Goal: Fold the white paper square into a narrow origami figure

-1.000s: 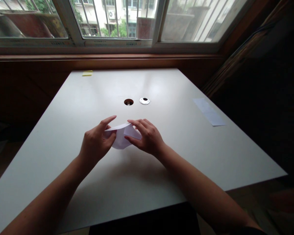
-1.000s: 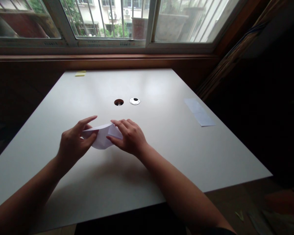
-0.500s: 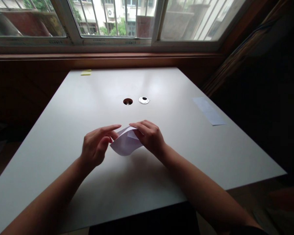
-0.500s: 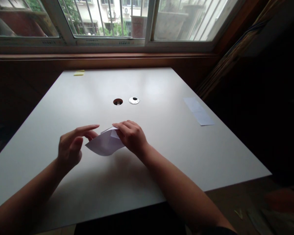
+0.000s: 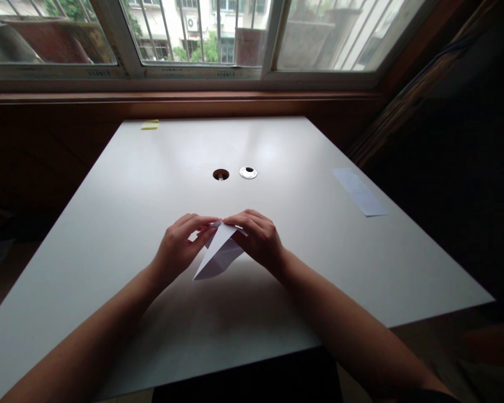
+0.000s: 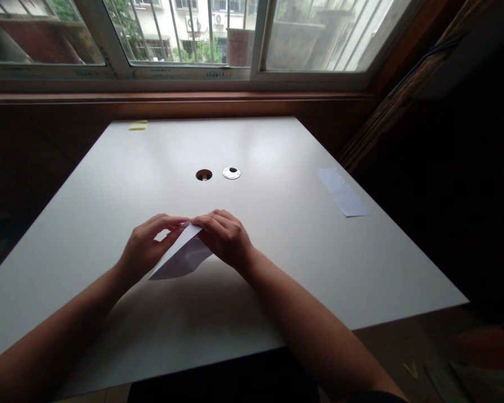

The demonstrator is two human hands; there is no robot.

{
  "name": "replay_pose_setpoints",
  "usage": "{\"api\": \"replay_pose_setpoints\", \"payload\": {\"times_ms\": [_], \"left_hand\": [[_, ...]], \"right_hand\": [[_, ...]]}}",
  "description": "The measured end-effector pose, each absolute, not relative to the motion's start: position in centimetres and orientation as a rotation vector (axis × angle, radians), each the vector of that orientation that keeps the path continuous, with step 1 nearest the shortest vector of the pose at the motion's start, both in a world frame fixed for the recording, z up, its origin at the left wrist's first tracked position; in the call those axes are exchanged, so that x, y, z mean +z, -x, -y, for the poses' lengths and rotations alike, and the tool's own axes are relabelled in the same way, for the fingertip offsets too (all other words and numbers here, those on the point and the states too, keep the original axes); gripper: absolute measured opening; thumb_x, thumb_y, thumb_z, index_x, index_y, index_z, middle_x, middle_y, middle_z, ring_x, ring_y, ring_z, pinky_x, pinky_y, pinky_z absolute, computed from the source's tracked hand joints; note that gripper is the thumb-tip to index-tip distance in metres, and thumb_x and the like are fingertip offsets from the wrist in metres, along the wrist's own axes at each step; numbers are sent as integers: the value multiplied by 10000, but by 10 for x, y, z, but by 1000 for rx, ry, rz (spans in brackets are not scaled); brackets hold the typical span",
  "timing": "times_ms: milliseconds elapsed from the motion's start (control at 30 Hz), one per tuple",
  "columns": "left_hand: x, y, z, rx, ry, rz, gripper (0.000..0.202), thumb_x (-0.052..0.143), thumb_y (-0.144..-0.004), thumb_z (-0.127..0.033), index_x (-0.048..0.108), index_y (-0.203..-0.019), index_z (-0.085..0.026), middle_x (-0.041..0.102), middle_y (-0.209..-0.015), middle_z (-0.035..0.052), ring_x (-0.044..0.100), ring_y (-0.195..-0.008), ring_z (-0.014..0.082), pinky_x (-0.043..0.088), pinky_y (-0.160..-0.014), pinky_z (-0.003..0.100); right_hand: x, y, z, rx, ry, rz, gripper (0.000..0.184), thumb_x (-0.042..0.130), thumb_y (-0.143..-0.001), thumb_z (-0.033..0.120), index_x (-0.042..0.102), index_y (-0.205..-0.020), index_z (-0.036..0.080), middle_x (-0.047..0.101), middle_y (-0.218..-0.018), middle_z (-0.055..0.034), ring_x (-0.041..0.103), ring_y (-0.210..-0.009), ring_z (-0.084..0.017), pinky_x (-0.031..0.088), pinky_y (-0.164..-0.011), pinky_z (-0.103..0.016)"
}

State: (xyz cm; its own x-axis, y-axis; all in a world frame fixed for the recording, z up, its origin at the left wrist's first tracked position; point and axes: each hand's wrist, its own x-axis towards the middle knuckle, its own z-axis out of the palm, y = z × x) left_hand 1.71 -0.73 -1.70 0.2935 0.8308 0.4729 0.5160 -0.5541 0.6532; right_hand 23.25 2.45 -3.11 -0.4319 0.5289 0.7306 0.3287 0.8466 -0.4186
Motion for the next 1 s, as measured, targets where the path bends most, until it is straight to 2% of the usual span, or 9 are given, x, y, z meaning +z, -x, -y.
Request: {"api": "replay_pose_setpoints", "payload": {"times_ms": [200,467,800,1000], "left_hand": [[-16,-20,9,1231,-2277,-1178,153,608,-917,-208,688,-1048,-203,713,-910,62,653,-793,155,549,-747,300],[-15,-23,13,1306,-2202,-1201,72,653,-881,-183,689,-942,-175,697,-829,37,635,-732,130,520,-706,255],[-17,-25,14,1335,-2221,-1147,136,647,-882,-151,689,-1007,-187,701,-874,43,642,-758,130,518,-709,249],[-17,-23,13,1321,-2260,-1093,203,641,-882,-117,687,-1065,-192,695,-896,51,632,-788,135,502,-729,253]], "right_hand": [[-33,-232,-24,320,593,1981,111,612,-897,171,597,-997,216,740,-929,-55,656,-841,-172,546,-764,-334],[-36,-229,-24,569,578,1875,113,631,-868,155,599,-959,214,715,-931,-49,667,-858,-165,554,-766,-325],[-32,-224,-21,675,603,1784,142,659,-820,111,588,-898,206,678,-873,-34,638,-810,-156,530,-730,-312],[-32,-224,-22,615,586,1807,98,660,-841,165,597,-901,208,677,-847,-36,627,-782,-156,531,-719,-314]]}}
